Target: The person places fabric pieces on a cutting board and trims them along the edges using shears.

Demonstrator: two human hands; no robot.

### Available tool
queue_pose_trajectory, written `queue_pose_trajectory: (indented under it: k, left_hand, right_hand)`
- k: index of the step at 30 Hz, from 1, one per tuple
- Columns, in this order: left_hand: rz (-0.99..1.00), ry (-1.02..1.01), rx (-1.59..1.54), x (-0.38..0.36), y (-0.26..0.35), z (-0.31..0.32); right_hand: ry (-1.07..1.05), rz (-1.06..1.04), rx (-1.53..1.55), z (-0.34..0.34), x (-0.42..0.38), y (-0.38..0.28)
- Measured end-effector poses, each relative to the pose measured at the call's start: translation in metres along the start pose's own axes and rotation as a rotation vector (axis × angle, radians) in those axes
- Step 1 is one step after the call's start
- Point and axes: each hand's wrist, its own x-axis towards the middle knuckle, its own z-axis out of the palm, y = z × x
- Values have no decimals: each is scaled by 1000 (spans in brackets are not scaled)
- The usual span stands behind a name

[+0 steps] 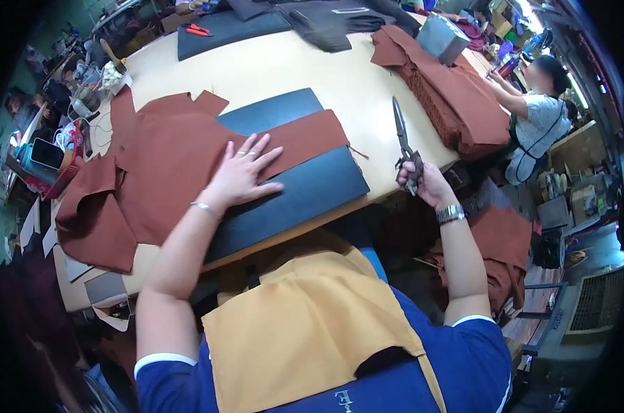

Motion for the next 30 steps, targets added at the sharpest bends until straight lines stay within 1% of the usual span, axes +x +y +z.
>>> queue_pose_trajectory:
  k: [1, 2, 3, 5, 6, 7, 9, 10, 13, 16, 17, 19, 20, 23, 26, 30]
  left_hand:
    - [51, -30, -18, -14, -10, -6]
    - [65, -40, -7, -28, -19, -12]
    - [77, -49, 6, -40, -26, -16]
    - [58, -91, -20, -58, -37, -25]
    - [50, -61, -58, -63, -37, -28]
    - [17, -62, -47, -64, -36, -31]
    - [-41, -58, -27, -57, -29, -34]
    - [-27, 18, 11, -49, -24, -32]
    - [-103, 131, -38, -22, 7, -20]
    - [-38, 186, -120, 9, 28, 0]
    - [-6, 218, -143, 18, 33, 8]
    - [-19, 210, -182, 38, 43, 20]
    - [-26, 204, -199, 44, 45, 24]
    - [-59, 246, -249, 42, 41, 27]
    - [-42, 223, -281, 30, 36, 25]
    - [20, 209, -317, 11, 38, 19]
  right_hand:
    - [-17, -55, 45, 8, -17, 7]
    - [15, -43, 58, 13, -32, 13]
    - [2, -78, 147, 19, -45, 21]
    - [-49, -48, 191, 24, -68, 38]
    - [-63, -48, 187, 35, -82, 43]
    - [-66, -5, 222, 38, -90, 52]
    - [-72, 55, 150, 45, -103, 63]
    - [-91, 97, 101, 46, -105, 69]
    - [-118, 170, 31, 58, -110, 80]
    - [-172, 132, 38, 63, -108, 89]
    - [-172, 152, 65, 65, -109, 89]
    - [-167, 185, 119, 63, -109, 89]
    - [-203, 183, 129, 60, -108, 92]
    - [-341, 186, 288, 53, -106, 100]
    - [-363, 265, 393, 56, -108, 102]
    - [-443, 273, 313, 54, -100, 103]
